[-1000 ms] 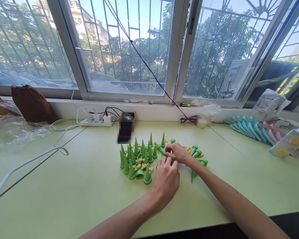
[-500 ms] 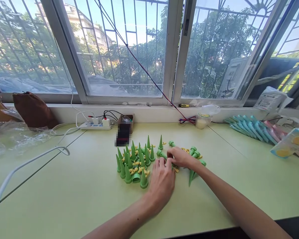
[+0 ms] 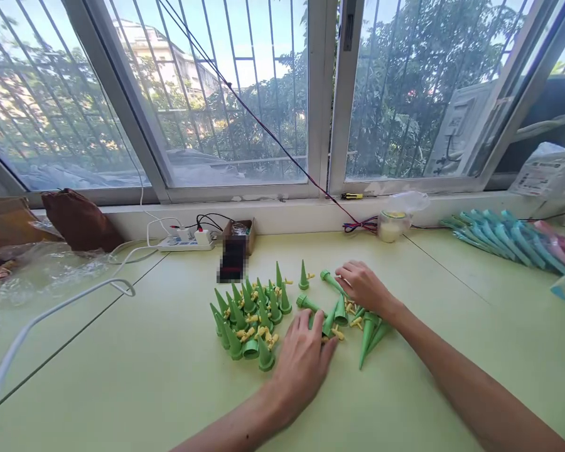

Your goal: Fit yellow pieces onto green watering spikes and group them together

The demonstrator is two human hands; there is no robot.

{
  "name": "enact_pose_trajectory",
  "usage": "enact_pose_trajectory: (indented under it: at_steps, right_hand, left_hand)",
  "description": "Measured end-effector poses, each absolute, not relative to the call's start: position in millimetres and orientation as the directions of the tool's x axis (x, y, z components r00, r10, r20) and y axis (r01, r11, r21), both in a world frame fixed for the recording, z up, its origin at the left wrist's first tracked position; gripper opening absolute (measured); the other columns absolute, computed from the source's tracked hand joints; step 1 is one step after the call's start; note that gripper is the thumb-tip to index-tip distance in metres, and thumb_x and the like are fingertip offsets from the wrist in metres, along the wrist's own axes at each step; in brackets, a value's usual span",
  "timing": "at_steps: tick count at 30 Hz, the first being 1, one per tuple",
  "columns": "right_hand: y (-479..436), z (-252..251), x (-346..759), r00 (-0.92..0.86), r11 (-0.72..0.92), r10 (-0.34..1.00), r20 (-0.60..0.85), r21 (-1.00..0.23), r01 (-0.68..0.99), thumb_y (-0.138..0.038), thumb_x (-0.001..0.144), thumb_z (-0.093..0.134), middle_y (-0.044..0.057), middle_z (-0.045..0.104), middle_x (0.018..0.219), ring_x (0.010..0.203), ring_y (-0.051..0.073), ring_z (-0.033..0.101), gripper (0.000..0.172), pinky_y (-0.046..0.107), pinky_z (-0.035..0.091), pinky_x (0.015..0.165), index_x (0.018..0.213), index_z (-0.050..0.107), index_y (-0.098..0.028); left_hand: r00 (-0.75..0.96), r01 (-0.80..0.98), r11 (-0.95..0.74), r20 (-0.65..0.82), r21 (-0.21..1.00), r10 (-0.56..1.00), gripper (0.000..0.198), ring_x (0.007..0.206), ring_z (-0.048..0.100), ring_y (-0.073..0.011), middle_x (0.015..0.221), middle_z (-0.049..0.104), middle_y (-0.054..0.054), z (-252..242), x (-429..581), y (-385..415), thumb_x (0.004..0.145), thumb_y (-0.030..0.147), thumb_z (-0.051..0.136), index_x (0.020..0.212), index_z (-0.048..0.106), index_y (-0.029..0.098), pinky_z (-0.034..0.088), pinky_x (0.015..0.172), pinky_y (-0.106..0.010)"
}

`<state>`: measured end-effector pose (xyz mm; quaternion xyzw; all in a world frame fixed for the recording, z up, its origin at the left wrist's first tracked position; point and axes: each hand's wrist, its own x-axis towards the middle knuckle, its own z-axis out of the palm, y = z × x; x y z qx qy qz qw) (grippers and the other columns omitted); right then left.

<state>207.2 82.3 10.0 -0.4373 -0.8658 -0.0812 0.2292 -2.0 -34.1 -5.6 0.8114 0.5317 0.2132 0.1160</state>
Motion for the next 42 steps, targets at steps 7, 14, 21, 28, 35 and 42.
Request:
enact_pose_trajectory:
  at_steps: [7,14,21,28,35,42]
  right_hand:
    - [87,-8,220,-0.561,0.652,0.73,0.391,-0.152,0.743,-0.028,0.103,0.053,0.016,0.067,0.125,0.112,0.028,0.061,0.025,0.04,0.047,0.097,0.122,0.064,-0.016]
    - [82,-9,217,-0.612,0.689,0.725,0.316,-0.321,0.65,-0.032,0.106,0.046,0.014,0.069,0.127,0.117,0.028,0.062,0.034,0.042,0.047,0.102,0.131,0.064,-0.019]
    - [79,-3,218,-0.61,0.692,0.722,0.326,-0.342,0.636,-0.029,0.105,0.049,0.011,0.073,0.109,0.105,0.024,0.066,0.028,0.035,0.047,0.098,0.105,0.076,-0.021]
    - [76,1,217,-0.603,0.684,0.729,0.323,-0.359,0.635,-0.032,0.104,0.052,0.012,0.073,0.104,0.1,0.024,0.064,0.028,0.036,0.047,0.095,0.102,0.077,-0.019]
    - [75,1,217,-0.607,0.682,0.731,0.311,-0.332,0.652,-0.026,0.103,0.052,0.012,0.073,0.109,0.106,0.025,0.064,0.026,0.035,0.047,0.095,0.102,0.076,-0.018]
    - [77,-1,217,-0.612,0.688,0.725,0.316,-0.311,0.656,-0.025,0.103,0.052,0.012,0.073,0.106,0.105,0.025,0.064,0.025,0.034,0.046,0.094,0.099,0.076,-0.018]
  left_hand:
    - [0.4,0.771,-0.476,0.259,0.424,0.879,0.032,0.118,0.057,-0.0285,0.129,0.056,-0.012,-8,-4,-39,0.102,0.033,0.048,0.132,0.048,0.022,0.053,0.096,-0.046]
    - [0.381,0.74,-0.479,0.293,0.472,0.877,0.029,0.109,0.063,-0.0241,0.123,0.06,-0.009,-7,-3,-36,0.103,0.035,0.048,0.128,0.051,0.022,0.055,0.092,-0.039]
    - [0.286,0.697,-0.435,0.335,0.57,0.898,0.022,0.104,0.065,-0.0212,0.115,0.064,-0.007,0,-2,-29,0.103,0.031,0.046,0.12,0.055,0.022,0.053,0.092,-0.035]
    - [0.27,0.698,-0.439,0.36,0.566,0.893,0.026,0.104,0.062,-0.0218,0.11,0.063,-0.007,1,-6,-25,0.093,0.008,0.045,0.112,0.056,0.022,0.052,0.093,-0.037]
    - [0.313,0.717,-0.48,0.383,0.505,0.869,0.054,0.107,0.061,-0.0209,0.112,0.059,-0.008,-1,-15,-19,0.077,-0.01,0.037,0.112,0.061,0.023,0.054,0.095,-0.036]
    - [0.395,0.789,-0.544,0.442,0.286,0.805,0.054,0.107,0.059,-0.0242,0.107,0.06,-0.009,1,-22,-12,0.068,-0.014,0.036,0.098,0.064,0.021,0.055,0.088,-0.036]
